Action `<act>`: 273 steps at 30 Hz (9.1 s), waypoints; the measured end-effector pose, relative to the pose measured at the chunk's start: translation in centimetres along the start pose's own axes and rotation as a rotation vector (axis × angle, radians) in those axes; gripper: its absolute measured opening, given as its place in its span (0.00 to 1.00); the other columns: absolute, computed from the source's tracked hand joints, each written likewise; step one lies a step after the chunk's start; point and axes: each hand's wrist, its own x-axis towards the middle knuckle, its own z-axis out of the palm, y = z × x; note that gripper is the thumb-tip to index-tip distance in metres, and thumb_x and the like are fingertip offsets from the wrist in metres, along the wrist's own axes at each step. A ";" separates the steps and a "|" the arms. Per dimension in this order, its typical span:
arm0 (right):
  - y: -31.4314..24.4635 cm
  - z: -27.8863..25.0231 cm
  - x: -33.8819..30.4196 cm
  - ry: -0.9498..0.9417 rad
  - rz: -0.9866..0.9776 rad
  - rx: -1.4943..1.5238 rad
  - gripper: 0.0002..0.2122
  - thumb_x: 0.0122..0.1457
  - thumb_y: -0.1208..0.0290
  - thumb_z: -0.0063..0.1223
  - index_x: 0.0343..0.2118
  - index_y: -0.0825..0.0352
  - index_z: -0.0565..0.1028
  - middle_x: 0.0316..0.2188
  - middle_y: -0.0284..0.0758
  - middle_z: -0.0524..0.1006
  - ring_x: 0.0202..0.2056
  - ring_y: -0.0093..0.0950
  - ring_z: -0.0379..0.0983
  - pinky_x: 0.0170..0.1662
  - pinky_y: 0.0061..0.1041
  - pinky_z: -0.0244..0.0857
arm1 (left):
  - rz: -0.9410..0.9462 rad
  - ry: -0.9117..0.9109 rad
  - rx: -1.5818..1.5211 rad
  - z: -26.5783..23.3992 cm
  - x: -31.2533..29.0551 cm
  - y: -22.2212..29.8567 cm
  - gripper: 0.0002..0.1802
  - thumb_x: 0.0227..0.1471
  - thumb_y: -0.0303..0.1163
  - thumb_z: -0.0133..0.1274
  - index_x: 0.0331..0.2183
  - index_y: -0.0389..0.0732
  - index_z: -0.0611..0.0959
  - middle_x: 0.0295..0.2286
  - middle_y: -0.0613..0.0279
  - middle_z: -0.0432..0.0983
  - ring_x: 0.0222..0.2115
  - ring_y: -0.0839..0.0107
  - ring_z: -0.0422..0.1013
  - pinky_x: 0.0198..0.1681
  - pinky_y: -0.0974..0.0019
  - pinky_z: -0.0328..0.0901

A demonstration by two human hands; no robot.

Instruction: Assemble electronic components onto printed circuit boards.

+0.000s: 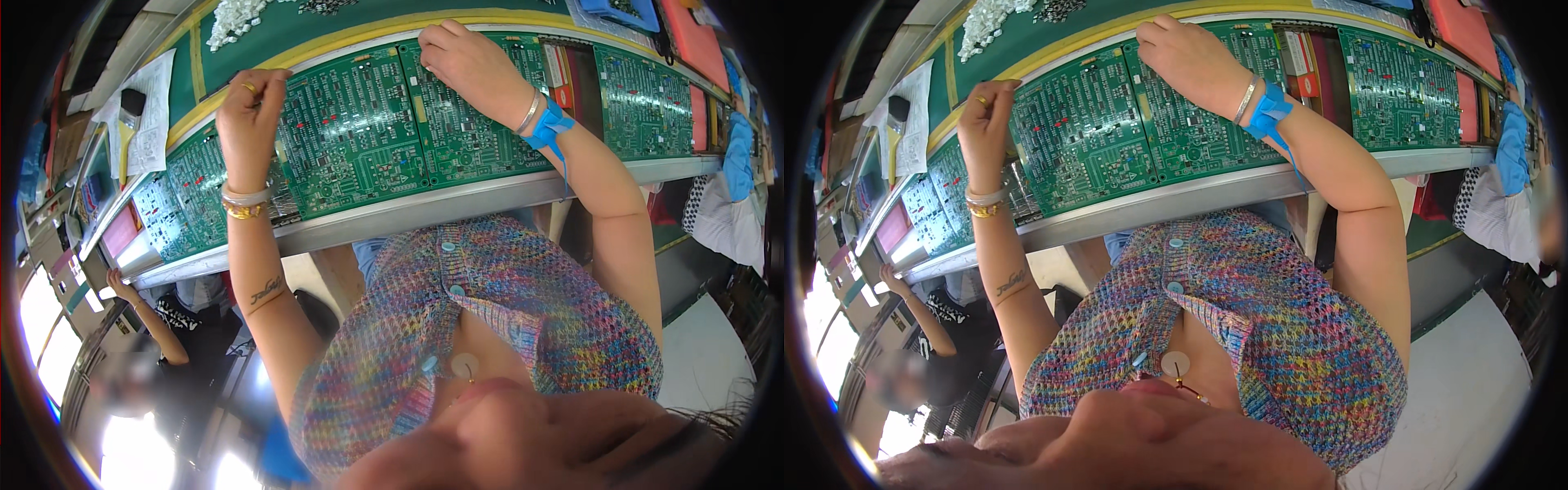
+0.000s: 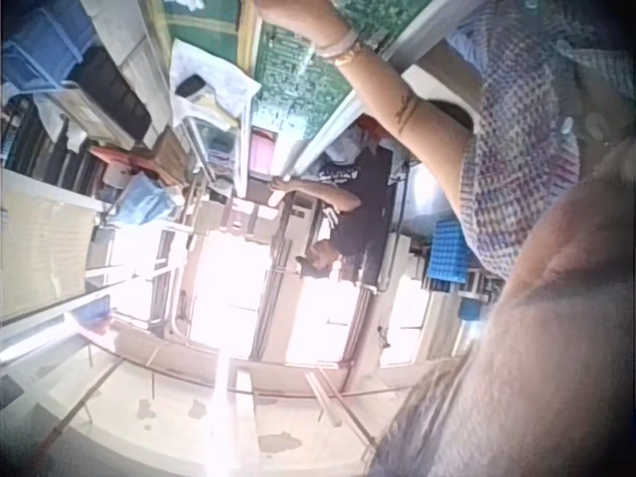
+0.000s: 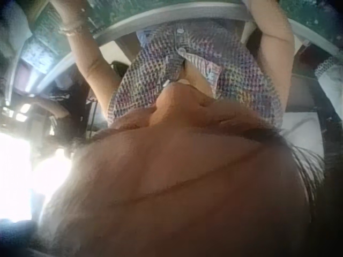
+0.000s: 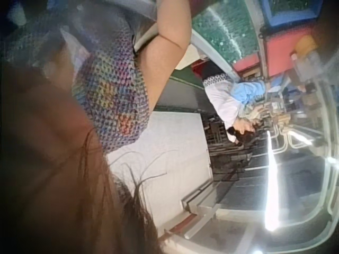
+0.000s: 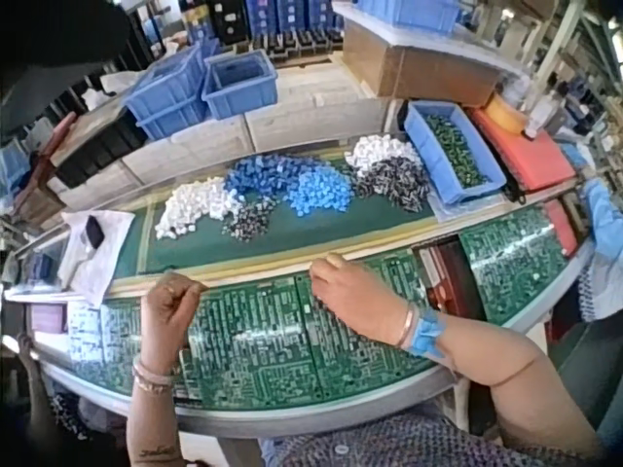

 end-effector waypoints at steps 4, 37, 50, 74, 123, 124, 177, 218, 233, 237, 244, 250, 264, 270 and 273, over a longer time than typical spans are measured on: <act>0.2 -0.9 1.4 0.006 -0.033 0.031 0.04 0.48 0.74 0.54 0.28 0.65 0.74 0.34 0.31 0.71 0.40 0.32 0.68 0.39 0.28 0.67 | -0.195 0.007 -0.081 0.2 -1.9 0.7 0.07 0.50 0.27 0.57 0.32 0.34 0.83 0.21 0.68 0.76 0.20 0.84 0.67 0.25 0.80 0.62; -3.9 2.3 13.2 0.184 -0.173 0.209 0.02 0.51 0.74 0.51 0.26 0.65 0.72 0.26 0.38 0.74 0.33 0.37 0.71 0.37 0.34 0.65 | -0.010 0.004 0.233 -2.2 -5.0 -3.5 0.06 0.45 0.26 0.58 0.30 0.39 0.83 0.31 0.61 0.74 0.24 0.63 0.73 0.28 0.67 0.69; -8.8 4.6 9.3 -0.064 0.121 0.561 0.05 0.53 0.71 0.53 0.31 0.65 0.74 0.28 0.37 0.74 0.30 0.36 0.72 0.33 0.31 0.65 | 0.120 -0.001 0.346 -2.1 -5.3 -3.4 0.14 0.45 0.28 0.59 0.38 0.42 0.82 0.31 0.61 0.74 0.28 0.63 0.72 0.31 0.64 0.68; -8.9 7.2 10.2 0.050 0.068 0.346 0.04 0.49 0.75 0.56 0.27 0.66 0.73 0.33 0.33 0.70 0.35 0.33 0.70 0.36 0.31 0.66 | 0.028 0.211 0.212 -2.9 -5.4 -3.9 0.14 0.47 0.29 0.58 0.40 0.44 0.82 0.26 0.65 0.72 0.20 0.73 0.68 0.25 0.71 0.65; 3.6 -4.9 9.1 0.330 0.179 0.310 0.07 0.54 0.75 0.51 0.36 0.68 0.74 0.32 0.41 0.72 0.35 0.40 0.71 0.38 0.34 0.65 | 0.450 -0.082 0.433 7.2 15.0 -0.6 0.05 0.43 0.31 0.56 0.25 0.42 0.82 0.31 0.57 0.71 0.40 0.59 0.67 0.39 0.60 0.66; 3.2 -5.4 7.6 0.331 0.190 0.304 0.07 0.54 0.75 0.51 0.36 0.68 0.74 0.32 0.41 0.72 0.35 0.40 0.71 0.38 0.34 0.65 | 0.475 -0.122 0.554 7.3 15.7 -0.2 0.05 0.42 0.31 0.56 0.26 0.42 0.82 0.31 0.58 0.71 0.39 0.59 0.67 0.39 0.60 0.66; 0.5 -3.1 -2.1 0.245 0.248 0.166 0.05 0.50 0.73 0.57 0.31 0.64 0.76 0.29 0.31 0.73 0.34 0.32 0.69 0.37 0.29 0.65 | 0.040 -0.077 0.302 -0.2 -0.8 -2.0 0.05 0.44 0.25 0.58 0.28 0.39 0.83 0.31 0.63 0.75 0.28 0.63 0.74 0.31 0.66 0.68; -9.1 -2.9 -14.9 0.224 0.430 0.409 0.06 0.45 0.76 0.59 0.29 0.64 0.77 0.27 0.32 0.74 0.30 0.33 0.69 0.33 0.31 0.62 | 0.195 0.073 0.848 -4.1 3.1 -5.3 0.08 0.42 0.34 0.60 0.29 0.45 0.85 0.31 0.62 0.75 0.36 0.59 0.68 0.40 0.60 0.64; -8.0 -1.8 -18.2 0.374 0.424 0.083 0.13 0.45 0.74 0.58 0.37 0.60 0.76 0.39 0.27 0.75 0.42 0.29 0.70 0.42 0.28 0.62 | 0.593 -0.271 0.209 5.2 2.7 7.2 0.09 0.42 0.22 0.60 0.31 0.39 0.81 0.31 0.58 0.77 0.30 0.63 0.74 0.34 0.65 0.69; -8.4 -1.7 -18.7 0.344 0.466 0.071 0.14 0.46 0.72 0.56 0.39 0.60 0.75 0.43 0.27 0.75 0.45 0.28 0.68 0.45 0.29 0.61 | 0.737 -0.488 0.074 10.9 4.5 10.1 0.10 0.40 0.23 0.60 0.31 0.40 0.81 0.31 0.59 0.77 0.30 0.62 0.74 0.33 0.65 0.69; -8.5 -1.6 -19.1 0.311 0.499 0.055 0.13 0.47 0.71 0.52 0.39 0.60 0.76 0.45 0.26 0.75 0.47 0.27 0.69 0.46 0.28 0.60 | 0.997 -0.776 -0.053 16.7 7.1 11.7 0.10 0.39 0.24 0.57 0.30 0.40 0.80 0.33 0.62 0.75 0.33 0.63 0.73 0.34 0.65 0.68; -8.2 -1.6 -19.2 0.308 0.475 0.054 0.13 0.48 0.71 0.53 0.39 0.59 0.76 0.46 0.25 0.74 0.48 0.24 0.68 0.47 0.25 0.59 | 1.042 -0.869 -0.046 17.9 7.0 11.6 0.12 0.37 0.22 0.56 0.31 0.40 0.81 0.33 0.61 0.74 0.33 0.63 0.72 0.34 0.65 0.68; -8.2 -1.6 -18.9 0.294 0.495 0.082 0.13 0.47 0.71 0.52 0.38 0.59 0.77 0.47 0.25 0.73 0.48 0.23 0.68 0.47 0.25 0.58 | 1.147 -0.866 -0.019 18.3 7.5 11.5 0.15 0.34 0.26 0.50 0.30 0.38 0.81 0.31 0.60 0.73 0.33 0.63 0.72 0.36 0.65 0.68; -8.3 -2.0 -18.6 0.293 0.497 0.095 0.13 0.47 0.71 0.53 0.38 0.59 0.77 0.46 0.25 0.73 0.48 0.23 0.68 0.48 0.25 0.57 | 1.151 -0.865 -0.031 17.9 7.6 11.5 0.16 0.33 0.25 0.50 0.31 0.37 0.81 0.31 0.59 0.73 0.33 0.62 0.72 0.35 0.64 0.68; -8.3 -2.1 -18.5 0.295 0.501 0.093 0.13 0.47 0.71 0.53 0.38 0.59 0.77 0.46 0.25 0.74 0.48 0.23 0.68 0.47 0.25 0.57 | 1.148 -0.883 -0.046 17.9 7.8 11.5 0.16 0.33 0.26 0.50 0.31 0.37 0.81 0.31 0.59 0.73 0.34 0.62 0.71 0.36 0.64 0.68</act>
